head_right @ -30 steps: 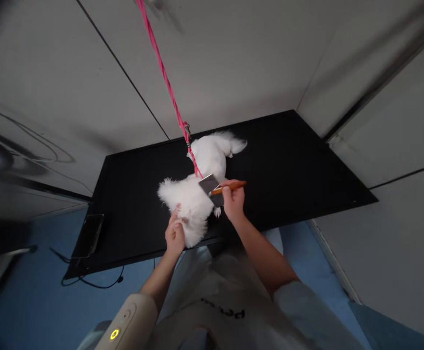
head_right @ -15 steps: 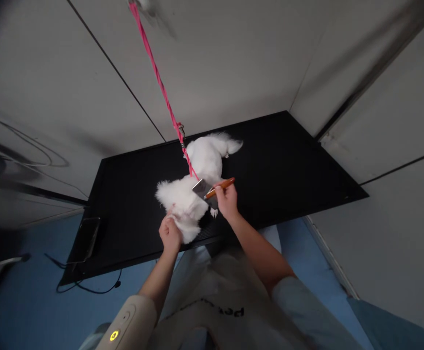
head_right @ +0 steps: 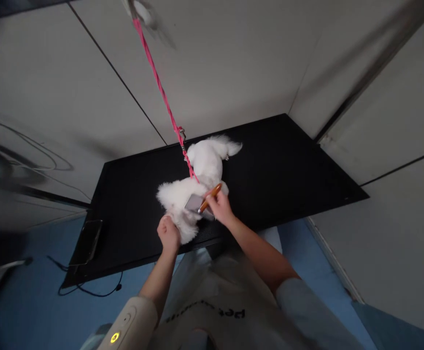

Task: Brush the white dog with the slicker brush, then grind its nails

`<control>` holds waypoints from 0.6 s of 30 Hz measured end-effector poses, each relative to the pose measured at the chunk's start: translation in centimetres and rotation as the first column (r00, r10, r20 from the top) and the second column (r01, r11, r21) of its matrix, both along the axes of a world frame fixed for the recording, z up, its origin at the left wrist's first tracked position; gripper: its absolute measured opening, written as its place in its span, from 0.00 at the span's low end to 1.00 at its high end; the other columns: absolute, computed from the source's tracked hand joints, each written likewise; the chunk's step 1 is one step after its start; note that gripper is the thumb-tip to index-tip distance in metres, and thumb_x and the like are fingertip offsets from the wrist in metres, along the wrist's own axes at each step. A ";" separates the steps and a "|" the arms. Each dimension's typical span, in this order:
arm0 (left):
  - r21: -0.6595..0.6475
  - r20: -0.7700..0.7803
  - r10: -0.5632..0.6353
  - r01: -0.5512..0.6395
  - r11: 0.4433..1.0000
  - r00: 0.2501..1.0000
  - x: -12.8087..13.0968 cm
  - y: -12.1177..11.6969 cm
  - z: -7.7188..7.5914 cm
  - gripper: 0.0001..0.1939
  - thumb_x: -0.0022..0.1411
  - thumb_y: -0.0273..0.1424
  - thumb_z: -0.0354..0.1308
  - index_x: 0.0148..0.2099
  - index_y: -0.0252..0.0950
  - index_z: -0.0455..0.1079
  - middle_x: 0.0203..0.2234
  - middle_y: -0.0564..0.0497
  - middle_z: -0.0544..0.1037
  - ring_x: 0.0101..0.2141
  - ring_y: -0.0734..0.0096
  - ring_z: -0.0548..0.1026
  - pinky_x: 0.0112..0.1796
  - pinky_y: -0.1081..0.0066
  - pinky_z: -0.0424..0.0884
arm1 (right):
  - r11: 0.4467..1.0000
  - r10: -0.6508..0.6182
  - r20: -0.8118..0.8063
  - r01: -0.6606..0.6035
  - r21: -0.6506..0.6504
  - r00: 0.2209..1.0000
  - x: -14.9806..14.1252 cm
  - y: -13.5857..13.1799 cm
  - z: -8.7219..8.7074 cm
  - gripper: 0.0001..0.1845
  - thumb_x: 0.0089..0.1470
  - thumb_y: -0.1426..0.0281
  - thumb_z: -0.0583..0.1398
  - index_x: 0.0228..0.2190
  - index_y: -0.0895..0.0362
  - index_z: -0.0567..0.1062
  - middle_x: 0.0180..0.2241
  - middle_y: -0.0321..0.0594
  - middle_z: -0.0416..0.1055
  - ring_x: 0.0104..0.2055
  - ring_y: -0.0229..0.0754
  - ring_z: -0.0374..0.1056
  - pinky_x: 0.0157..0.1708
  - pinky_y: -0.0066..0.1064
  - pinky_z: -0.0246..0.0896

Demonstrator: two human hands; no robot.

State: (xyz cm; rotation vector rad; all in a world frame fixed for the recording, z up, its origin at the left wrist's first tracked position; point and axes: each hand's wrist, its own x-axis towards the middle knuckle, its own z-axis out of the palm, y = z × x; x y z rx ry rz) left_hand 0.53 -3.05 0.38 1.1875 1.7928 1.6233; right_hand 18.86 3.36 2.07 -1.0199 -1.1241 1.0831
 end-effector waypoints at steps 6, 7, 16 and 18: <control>-0.044 0.086 0.030 -0.026 0.999 0.996 0.0 0.2 -0.2 0.16 0.60 0.39 0.49 0.25 0.35 0.65 0.21 0.52 0.70 0.27 0.72 0.69 0.31 0.74 0.66 | 0.995 0.002 0.036 -0.005 0.096 0.999 -0.1 -0.3 0.4 0.12 0.54 0.58 0.59 0.33 0.54 0.70 0.33 0.41 0.72 0.34 0.43 0.69 0.37 0.37 0.67; -0.046 0.095 0.035 -0.031 0.998 0.995 -0.2 0.4 -0.3 0.16 0.60 0.39 0.49 0.24 0.35 0.64 0.20 0.53 0.69 0.26 0.73 0.68 0.30 0.75 0.65 | 0.992 0.077 0.070 -0.083 0.093 0.995 -0.1 -0.4 0.6 0.11 0.53 0.59 0.60 0.32 0.54 0.70 0.32 0.41 0.72 0.34 0.44 0.69 0.36 0.37 0.67; -0.043 0.174 0.051 -0.044 0.998 0.983 -0.9 1.4 -0.3 0.17 0.60 0.39 0.48 0.23 0.35 0.61 0.17 0.56 0.65 0.20 0.76 0.62 0.24 0.76 0.60 | 0.991 0.112 0.092 -0.119 0.064 0.989 -0.1 0.1 0.9 0.11 0.52 0.60 0.60 0.32 0.55 0.70 0.32 0.40 0.72 0.35 0.43 0.70 0.37 0.36 0.67; -0.051 0.129 -0.018 0.025 0.998 0.991 -0.9 0.9 0.0 0.17 0.61 0.39 0.48 0.26 0.34 0.65 0.20 0.53 0.69 0.23 0.74 0.67 0.27 0.74 0.64 | 0.999 -0.033 0.013 0.033 -0.027 0.999 0.1 0.7 0.5 0.13 0.53 0.58 0.58 0.32 0.55 0.69 0.30 0.40 0.72 0.33 0.42 0.69 0.35 0.35 0.67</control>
